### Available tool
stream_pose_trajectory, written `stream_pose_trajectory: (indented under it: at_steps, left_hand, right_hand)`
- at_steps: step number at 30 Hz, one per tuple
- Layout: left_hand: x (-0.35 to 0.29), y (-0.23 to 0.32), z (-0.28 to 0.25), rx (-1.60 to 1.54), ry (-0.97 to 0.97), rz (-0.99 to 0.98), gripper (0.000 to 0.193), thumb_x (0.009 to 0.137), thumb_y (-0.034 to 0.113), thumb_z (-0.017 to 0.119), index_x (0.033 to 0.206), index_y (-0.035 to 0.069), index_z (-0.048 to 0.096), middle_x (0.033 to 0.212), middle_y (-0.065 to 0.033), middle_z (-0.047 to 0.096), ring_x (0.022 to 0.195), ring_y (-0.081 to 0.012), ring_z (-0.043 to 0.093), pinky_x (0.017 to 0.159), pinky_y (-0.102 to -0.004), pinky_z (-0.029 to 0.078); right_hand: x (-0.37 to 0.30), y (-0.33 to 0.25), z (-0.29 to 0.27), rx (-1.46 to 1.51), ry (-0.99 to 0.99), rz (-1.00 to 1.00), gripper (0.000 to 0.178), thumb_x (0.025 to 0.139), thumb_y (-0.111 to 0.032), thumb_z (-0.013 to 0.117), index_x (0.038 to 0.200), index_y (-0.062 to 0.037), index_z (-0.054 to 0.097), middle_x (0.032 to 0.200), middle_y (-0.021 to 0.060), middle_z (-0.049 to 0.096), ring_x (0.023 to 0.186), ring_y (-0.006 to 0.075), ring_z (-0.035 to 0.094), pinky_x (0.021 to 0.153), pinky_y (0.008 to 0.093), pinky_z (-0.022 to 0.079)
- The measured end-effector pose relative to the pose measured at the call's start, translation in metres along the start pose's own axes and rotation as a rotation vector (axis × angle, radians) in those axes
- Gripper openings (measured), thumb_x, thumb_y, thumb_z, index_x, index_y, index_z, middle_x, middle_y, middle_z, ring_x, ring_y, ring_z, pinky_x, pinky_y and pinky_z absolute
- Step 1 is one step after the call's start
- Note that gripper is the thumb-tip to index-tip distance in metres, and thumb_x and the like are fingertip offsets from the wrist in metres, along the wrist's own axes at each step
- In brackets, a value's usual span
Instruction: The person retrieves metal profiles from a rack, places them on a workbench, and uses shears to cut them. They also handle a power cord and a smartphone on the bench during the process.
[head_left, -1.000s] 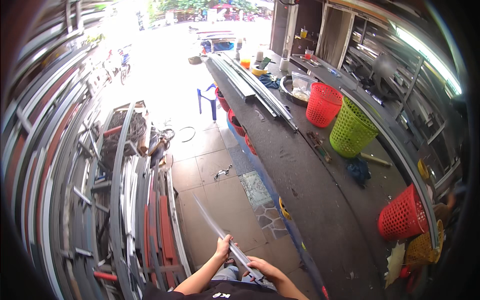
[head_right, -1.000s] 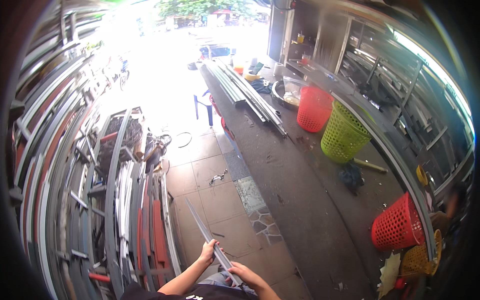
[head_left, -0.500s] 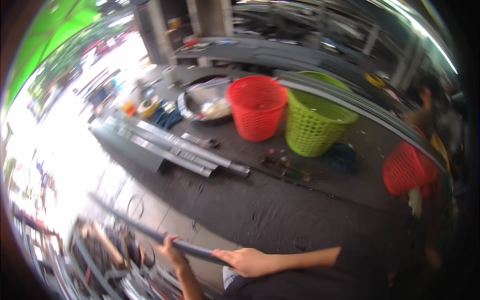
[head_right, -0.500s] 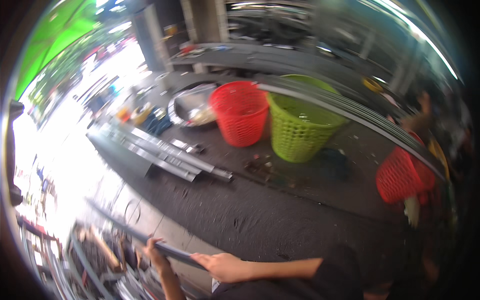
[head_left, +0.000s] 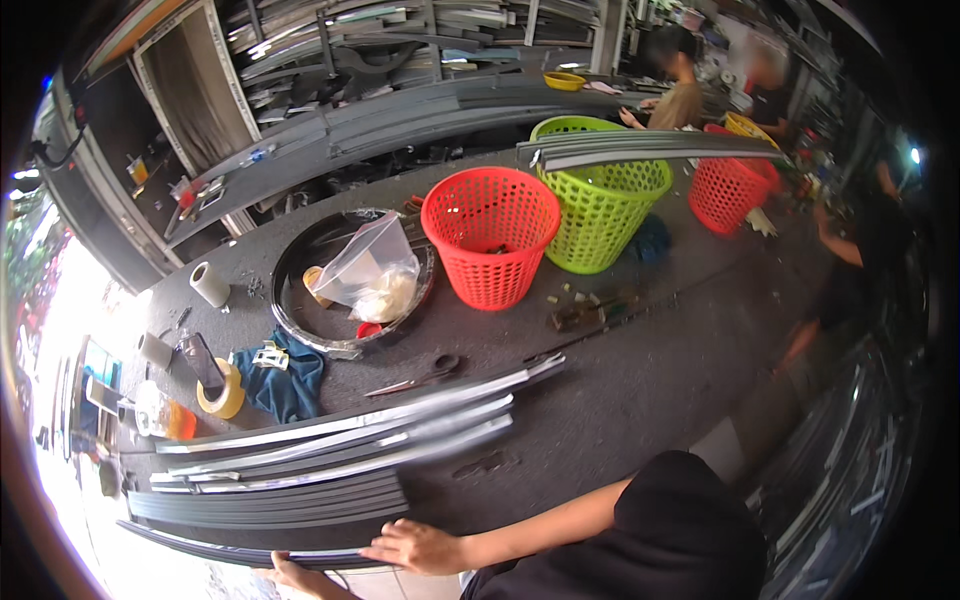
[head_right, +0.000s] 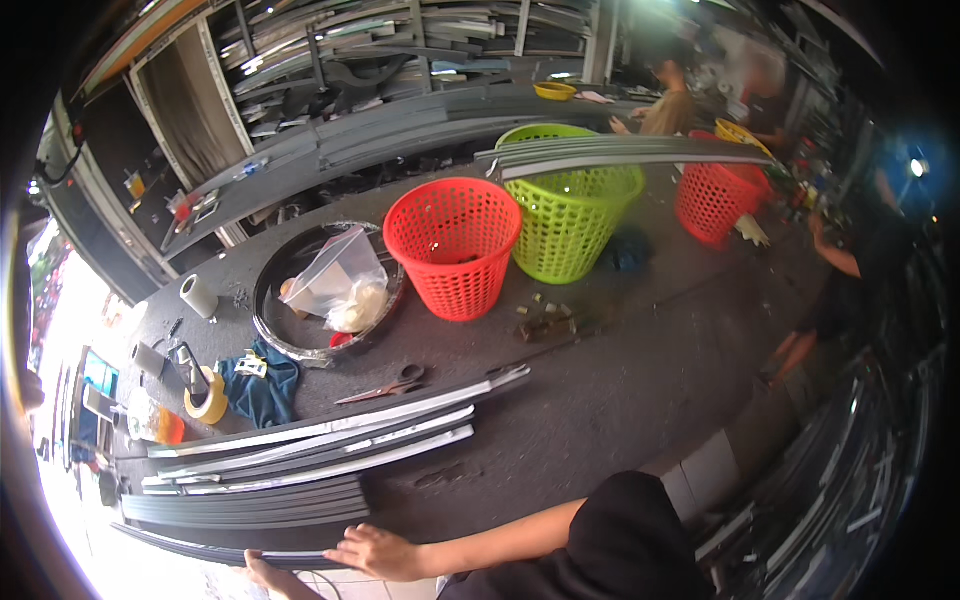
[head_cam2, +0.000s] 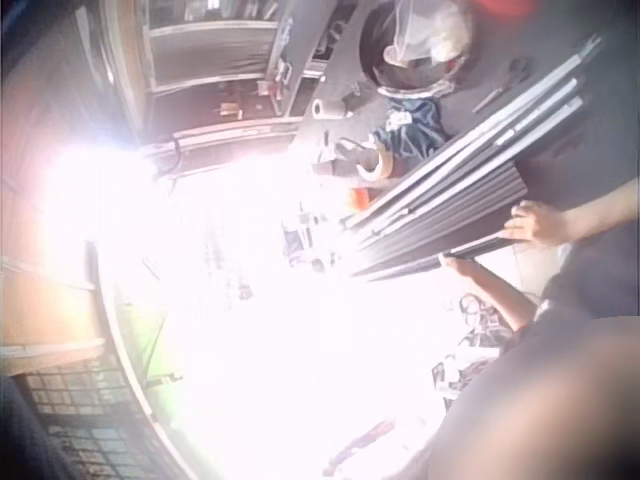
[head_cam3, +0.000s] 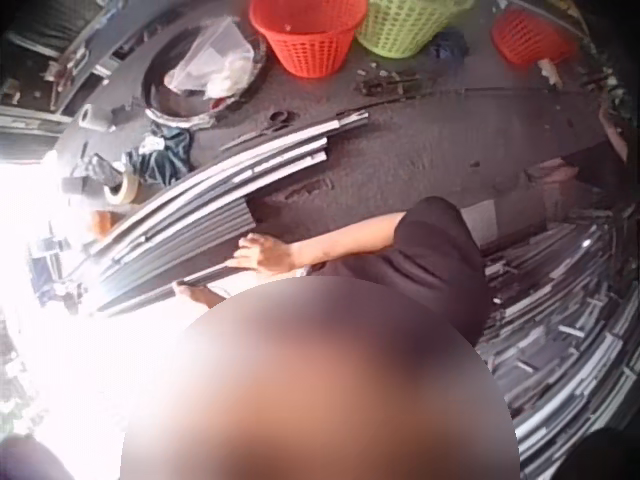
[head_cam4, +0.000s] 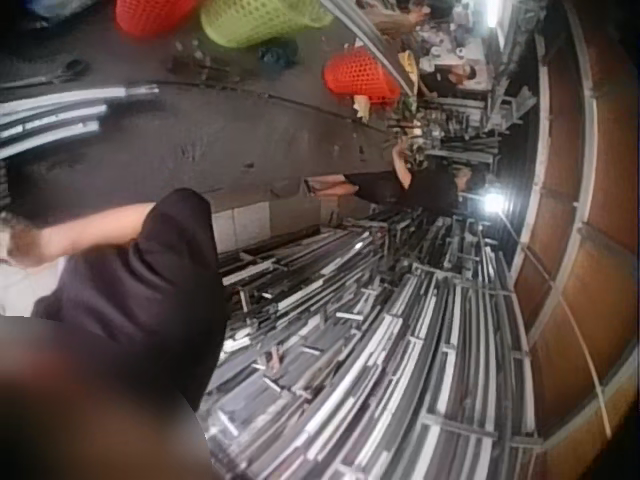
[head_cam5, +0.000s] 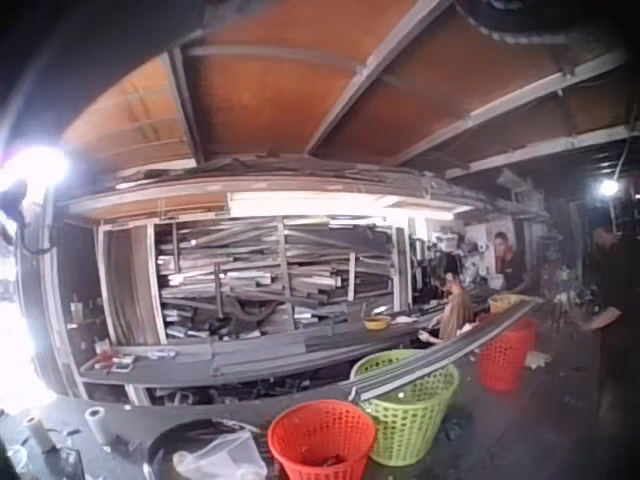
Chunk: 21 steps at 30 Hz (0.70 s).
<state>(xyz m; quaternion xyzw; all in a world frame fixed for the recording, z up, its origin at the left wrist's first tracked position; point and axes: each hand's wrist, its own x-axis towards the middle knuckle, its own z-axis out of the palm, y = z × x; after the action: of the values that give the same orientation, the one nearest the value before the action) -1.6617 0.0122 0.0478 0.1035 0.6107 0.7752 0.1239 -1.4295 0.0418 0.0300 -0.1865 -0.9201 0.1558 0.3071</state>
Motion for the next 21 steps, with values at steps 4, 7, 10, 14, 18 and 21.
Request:
stream_pose_trajectory:
  at_steps: [4,7,10,14,18,21]
  left_hand:
    - [0.044,-0.014,0.017,0.373,0.153,0.134,0.061,0.097,0.014,0.053,0.147,-0.008,0.026,0.143,-0.0283,0.039,0.122,-0.0359,0.047,0.105,-0.0430,0.038]
    - [0.057,-0.021,0.027,0.363,0.151,0.064,0.061,0.102,0.030,0.049,0.144,-0.009,0.028,0.142,-0.0305,0.040,0.118,-0.0393,0.051,0.101,-0.0442,0.046]
    - [0.059,-0.027,0.030,0.520,0.210,0.113,0.072,0.101,0.038,0.049,0.144,-0.013,0.022,0.143,-0.0364,0.033,0.127,-0.0427,0.045,0.107,-0.0456,0.044]
    - [0.065,-0.037,0.023,0.559,0.200,0.112,0.080,0.100,0.041,0.050,0.145,-0.015,0.015,0.148,-0.0361,0.023,0.136,-0.0438,0.032,0.114,-0.0463,0.029]
    - [0.067,-0.043,0.010,0.639,0.113,0.131,0.081,0.101,0.041,0.049,0.146,-0.015,0.012,0.148,-0.0359,0.019,0.136,-0.0433,0.030,0.114,-0.0457,0.028]
    - [0.054,-0.044,0.005,0.706,0.015,0.156,0.078,0.103,0.038,0.044,0.145,-0.018,0.009,0.151,-0.0373,0.013,0.141,-0.0429,0.022,0.117,-0.0449,0.020]
  right_hand:
    - [0.037,-0.002,0.020,-0.182,0.156,0.198,0.047,0.083,-0.024,0.063,0.128,-0.0143,0.061,0.152,0.0090,0.036,0.118,0.0255,0.046,0.099,0.0347,0.038]
    - [0.053,0.002,0.027,-0.168,0.168,0.233,0.043,0.085,-0.021,0.060,0.127,-0.0161,0.062,0.154,0.0112,0.032,0.126,0.0299,0.044,0.105,0.0388,0.037]
    - [0.056,0.003,0.026,-0.095,0.173,0.247,0.042,0.089,-0.019,0.053,0.130,-0.0166,0.060,0.155,0.0119,0.032,0.136,0.0324,0.040,0.114,0.0442,0.031]
    - [0.054,0.001,0.021,-0.193,0.087,0.211,0.044,0.092,-0.019,0.047,0.135,-0.0150,0.056,0.149,0.0132,0.042,0.140,0.0278,0.038,0.115,0.0470,0.028]
    - [0.059,-0.001,0.017,-0.114,0.109,0.232,0.042,0.092,-0.017,0.048,0.132,-0.0132,0.058,0.147,0.0139,0.044,0.139,0.0278,0.039,0.115,0.0479,0.029]
    - [0.055,-0.007,0.006,-0.275,0.112,0.225,0.038,0.090,-0.019,0.060,0.128,-0.0147,0.063,0.144,0.0091,0.050,0.133,0.0241,0.047,0.108,0.0421,0.035]
